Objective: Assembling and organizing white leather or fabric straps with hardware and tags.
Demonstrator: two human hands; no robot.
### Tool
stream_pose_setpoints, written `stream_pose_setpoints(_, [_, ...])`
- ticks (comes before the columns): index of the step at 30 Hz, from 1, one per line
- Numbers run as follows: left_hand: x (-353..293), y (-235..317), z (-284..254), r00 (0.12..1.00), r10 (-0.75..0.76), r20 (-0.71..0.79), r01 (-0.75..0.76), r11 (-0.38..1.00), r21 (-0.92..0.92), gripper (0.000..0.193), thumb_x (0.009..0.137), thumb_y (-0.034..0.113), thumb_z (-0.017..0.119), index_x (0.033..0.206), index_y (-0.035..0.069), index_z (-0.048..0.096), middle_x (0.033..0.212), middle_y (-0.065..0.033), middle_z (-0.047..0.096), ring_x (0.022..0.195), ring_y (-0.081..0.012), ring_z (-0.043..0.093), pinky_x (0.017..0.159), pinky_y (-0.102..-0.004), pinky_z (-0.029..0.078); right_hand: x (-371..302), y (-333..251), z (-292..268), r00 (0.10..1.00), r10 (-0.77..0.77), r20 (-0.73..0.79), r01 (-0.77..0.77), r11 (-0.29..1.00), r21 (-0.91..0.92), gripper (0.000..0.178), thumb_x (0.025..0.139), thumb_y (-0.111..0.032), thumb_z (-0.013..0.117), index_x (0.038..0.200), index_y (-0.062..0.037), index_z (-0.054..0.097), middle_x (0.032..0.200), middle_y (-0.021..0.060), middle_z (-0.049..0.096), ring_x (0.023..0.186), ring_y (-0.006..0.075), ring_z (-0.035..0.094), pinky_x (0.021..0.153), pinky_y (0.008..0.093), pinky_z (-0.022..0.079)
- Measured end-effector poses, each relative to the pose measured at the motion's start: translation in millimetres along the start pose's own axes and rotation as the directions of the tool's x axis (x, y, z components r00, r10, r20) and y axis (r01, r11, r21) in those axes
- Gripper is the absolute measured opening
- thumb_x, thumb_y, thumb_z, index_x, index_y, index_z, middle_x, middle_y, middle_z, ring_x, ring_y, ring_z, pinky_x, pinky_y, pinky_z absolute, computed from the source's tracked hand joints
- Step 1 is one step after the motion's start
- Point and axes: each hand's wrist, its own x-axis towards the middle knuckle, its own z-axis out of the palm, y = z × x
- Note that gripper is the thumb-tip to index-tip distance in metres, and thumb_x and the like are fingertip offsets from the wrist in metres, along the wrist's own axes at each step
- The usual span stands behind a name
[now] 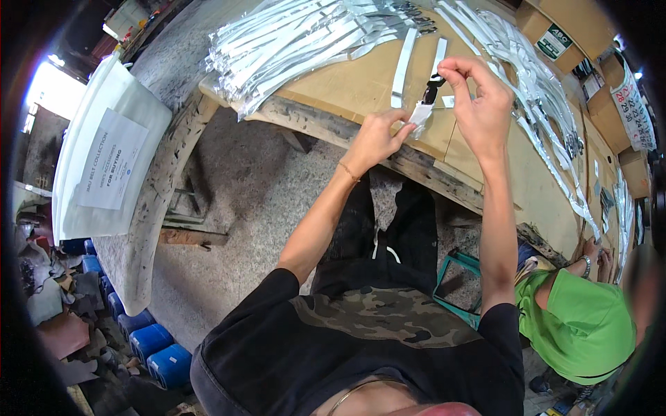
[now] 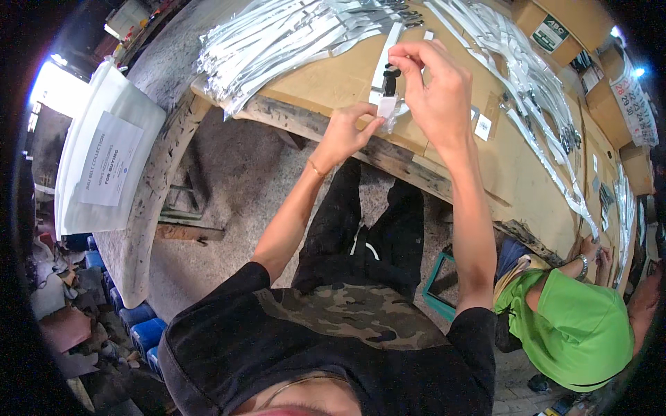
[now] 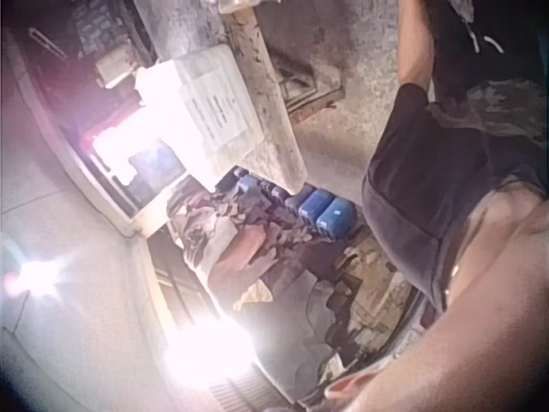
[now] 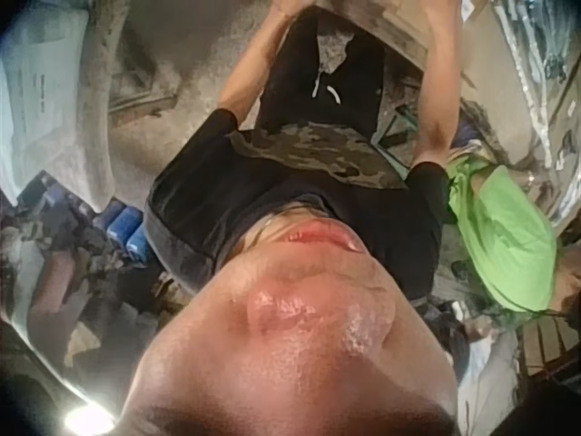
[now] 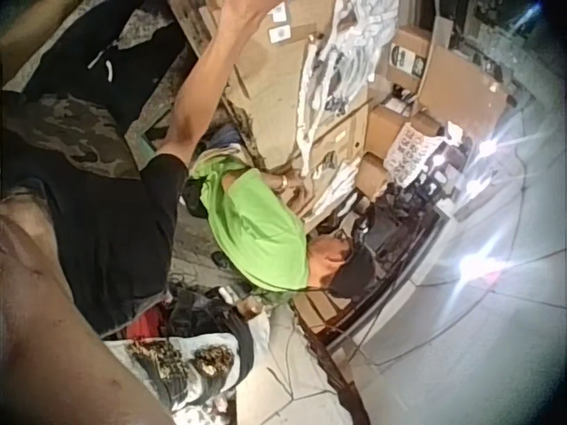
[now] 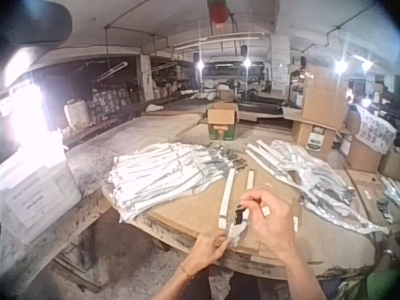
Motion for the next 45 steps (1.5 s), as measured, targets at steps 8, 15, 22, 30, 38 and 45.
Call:
stream_pose_setpoints(8, [37, 48, -15, 0.987, 0.088, -0.137, -0.116, 0.97, -0.214, 0.045, 0.084, 0.015, 0.066, 0.122, -0.004, 0.052, 0.102, -0.0184, 0.064, 0.097, -0.0205, 0.062, 0.085, -0.034, 0.048, 7, -6, 5, 0.999, 0.039, -0.018, -0.038, 0.999, 0.003, 0.009, 0.082, -0.004, 0.066, 0.09, 0.0001, 0.066, 0.079, 0.0074, 0.067, 0.066, 0.0157, 0.06, 0.062, 0.028, 0.048])
stream_pose_setpoints(15, [23, 36, -1, 0.993, -0.082, 0.08, 0.108, 0.898, -0.426, 0.023, 0.096, 0.016, 0.052, 0.09, -0.005, 0.06, 0.066, -0.0026, 0.062, 0.064, -0.0083, 0.056, 0.061, -0.0252, 0.044, 23, 7, -2, 0.987, 0.116, -0.115, -0.098, 0.985, 0.145, 0.011, 0.084, -0.007, 0.066, 0.092, -0.0004, 0.068, 0.082, 0.0064, 0.069, 0.069, 0.0116, 0.061, 0.065, 0.0264, 0.048])
stream_pose_setpoints(22, [21, 50, -5, 0.984, -0.131, 0.12, 0.175, 0.823, -0.54, 0.019, 0.1, 0.016, 0.046, 0.103, 0.0, 0.056, 0.07, -0.0042, 0.06, 0.061, -0.0107, 0.055, 0.059, -0.0253, 0.046, -29, 8, -18, 0.848, 0.515, 0.125, -0.53, 0.817, 0.228, 0.015, 0.085, -0.007, 0.067, 0.098, 0.0015, 0.069, 0.08, 0.0036, 0.069, 0.073, 0.0053, 0.057, 0.066, 0.0215, 0.045])
stream_pose_setpoints(30, [14, 50, -3, 0.97, -0.168, 0.177, 0.235, 0.84, -0.489, 0.018, 0.1, 0.014, 0.046, 0.099, 0.0, 0.057, 0.07, -0.0035, 0.058, 0.061, -0.0104, 0.054, 0.058, -0.0254, 0.045, -49, 10, -3, 0.769, 0.572, 0.285, -0.639, 0.67, 0.379, 0.022, 0.081, -0.007, 0.072, 0.1, 0.0033, 0.065, 0.077, 0.0056, 0.069, 0.07, 0.0068, 0.059, 0.064, 0.0216, 0.045])
stream_pose_setpoints(38, [6, 35, -1, 0.954, -0.089, 0.285, 0.224, 0.844, -0.487, 0.018, 0.099, 0.01, 0.046, 0.106, -0.001, 0.057, 0.073, -0.0034, 0.058, 0.067, -0.0099, 0.054, 0.061, -0.0249, 0.045, -56, 15, -12, 0.747, 0.487, 0.452, -0.664, 0.532, 0.525, 0.022, 0.082, -0.004, 0.069, 0.104, 0.0023, 0.066, 0.075, 0.0047, 0.067, 0.069, 0.0094, 0.062, 0.063, 0.021, 0.045])
stream_pose_setpoints(45, [9, 40, -10, 0.898, -0.061, 0.435, 0.309, 0.791, -0.528, 0.016, 0.096, 0.003, 0.045, 0.101, -0.002, 0.059, 0.077, -0.004, 0.06, 0.069, -0.0096, 0.055, 0.062, -0.0243, 0.046, -64, 19, -16, 0.724, 0.415, 0.551, -0.689, 0.415, 0.594, 0.019, 0.085, -0.001, 0.065, 0.104, 0.0026, 0.065, 0.081, 0.0095, 0.067, 0.068, 0.0141, 0.063, 0.065, 0.0241, 0.049])
